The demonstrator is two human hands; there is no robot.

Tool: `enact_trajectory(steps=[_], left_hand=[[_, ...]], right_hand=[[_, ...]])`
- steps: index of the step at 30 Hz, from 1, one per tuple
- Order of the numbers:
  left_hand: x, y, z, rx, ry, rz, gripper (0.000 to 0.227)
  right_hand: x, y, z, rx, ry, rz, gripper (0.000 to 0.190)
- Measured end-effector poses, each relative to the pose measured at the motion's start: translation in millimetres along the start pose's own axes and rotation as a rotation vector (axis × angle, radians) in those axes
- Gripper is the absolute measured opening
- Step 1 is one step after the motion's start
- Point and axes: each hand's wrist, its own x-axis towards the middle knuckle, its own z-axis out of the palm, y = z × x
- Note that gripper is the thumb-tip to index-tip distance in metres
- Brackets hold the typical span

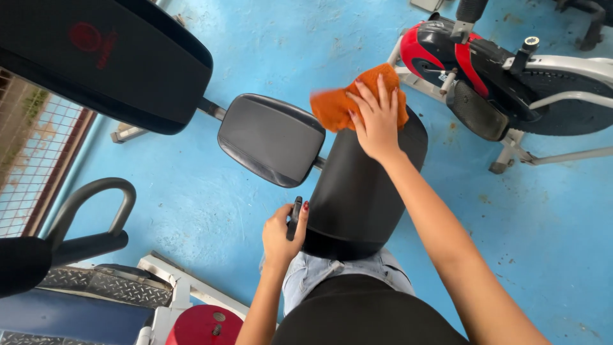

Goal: Cleaning a gym weight machine seat using a spray bottle and a cloth.

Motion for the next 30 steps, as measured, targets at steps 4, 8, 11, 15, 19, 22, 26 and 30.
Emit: enact_trajectory(steps=[4, 8, 11, 15, 19, 22, 26, 30], left_hand=[[0.6, -17.1, 17.9, 0.102, 0.008, 0.142, 0.039], [-5.8, -13.1, 6.7, 0.036, 0.004, 0.127, 0.039], [-20.9, -8.7, -1.4, -0.05, 0.002, 0.041, 0.042], [-26.6, -5.8, -10.9, -0.176, -0.031, 0.07, 0.044], [-20.3, 0.4, -17.9, -0.201, -0.083, 0.03, 0.046], [-16.5, -1.8, -24.8, -0.225, -0.071, 0.031, 0.047], [-15.1, -18.5, -26.4, -0.257, -0.018, 0.024, 0.045], [-19.3, -52.5, -20.2, -0.232, 0.04, -0.052, 0.042]], right_hand=[[-69.3, 18.0, -4.9, 0.313, 0.219, 0.141, 0.047], [-146.3, 169.7, 87.6, 0.439, 0.053, 0.857, 0.057], [-94.1, 183.2, 96.7, 0.45, 0.115, 0.903, 0.041], [6.7, 30.2, 29.0, 0.071, 0.106, 0.4, 0.044], [-18.7, -90.6, -21.5, -0.081, -0.141, -0.092, 0.032], [-99.2, -121.8, -38.6, 0.119, -0.169, -0.002, 0.046], [-138.6, -87.6, -44.5, 0.126, -0.318, 0.096, 0.058], [-66.4, -26.7, -27.4, 0.079, -0.103, 0.222, 0.081]])
